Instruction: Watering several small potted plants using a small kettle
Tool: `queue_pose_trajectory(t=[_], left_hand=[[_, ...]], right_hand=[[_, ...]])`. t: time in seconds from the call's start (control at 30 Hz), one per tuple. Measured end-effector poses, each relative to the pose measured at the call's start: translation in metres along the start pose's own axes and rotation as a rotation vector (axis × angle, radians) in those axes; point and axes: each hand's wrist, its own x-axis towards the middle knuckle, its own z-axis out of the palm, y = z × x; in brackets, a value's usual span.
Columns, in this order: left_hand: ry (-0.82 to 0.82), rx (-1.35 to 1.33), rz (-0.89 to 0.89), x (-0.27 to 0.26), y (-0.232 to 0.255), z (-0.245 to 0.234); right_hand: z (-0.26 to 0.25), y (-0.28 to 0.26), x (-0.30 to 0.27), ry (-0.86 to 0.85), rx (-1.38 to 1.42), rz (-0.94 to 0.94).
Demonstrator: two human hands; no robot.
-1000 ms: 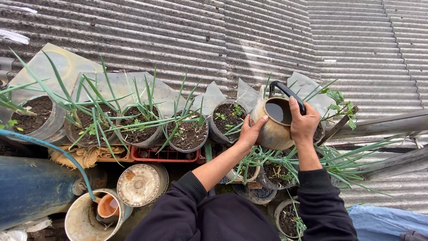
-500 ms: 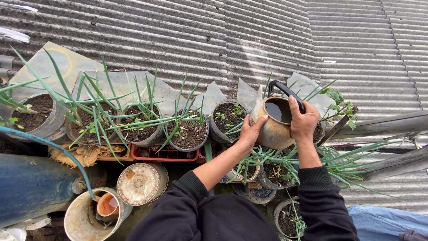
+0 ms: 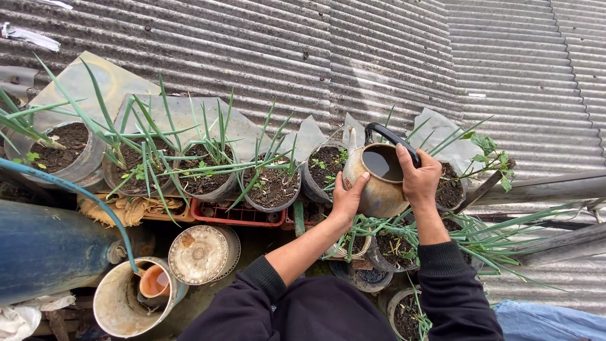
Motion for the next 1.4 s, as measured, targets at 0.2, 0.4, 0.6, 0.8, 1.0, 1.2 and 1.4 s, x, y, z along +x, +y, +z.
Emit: queue_pose_trajectory(t=[0.2, 0.4, 0.6, 0.8, 1.0, 1.2, 1.4], left_hand=[[0.049, 0.065, 0.034, -0.037, 0.008, -0.003], [0.074, 0.019, 0.071, -0.075, 0.013, 0.001], [0.055, 0.041, 0.047, -0.075, -0.012, -0.006], [0.045, 0.032, 0.018, -0.083, -0.015, -0.005], [0.048, 0.030, 0.023, -0.080, -0.005, -0.005], [0.053, 0.004, 0.045, -0.066, 0.002, -0.010], [0.037, -0.028, 0.037, -0.048, 0.001, -0.017]], right_hand=[[-0.009, -0.018, -0.018, -0.031, 0.027, 0.010], [-0.019, -0.031, -0.037, -0.037, 0.032, 0.022], [-0.033, -0.018, -0.052, -0.038, 0.029, 0.016], [-0.037, -0.013, -0.059, -0.041, 0.027, 0.037], [-0.028, -0.016, -0.054, -0.034, 0.043, 0.025], [-0.011, -0.041, -0.048, -0.047, 0.040, 0.007], [0.001, -0.032, -0.042, -0.042, 0.050, 0.024]])
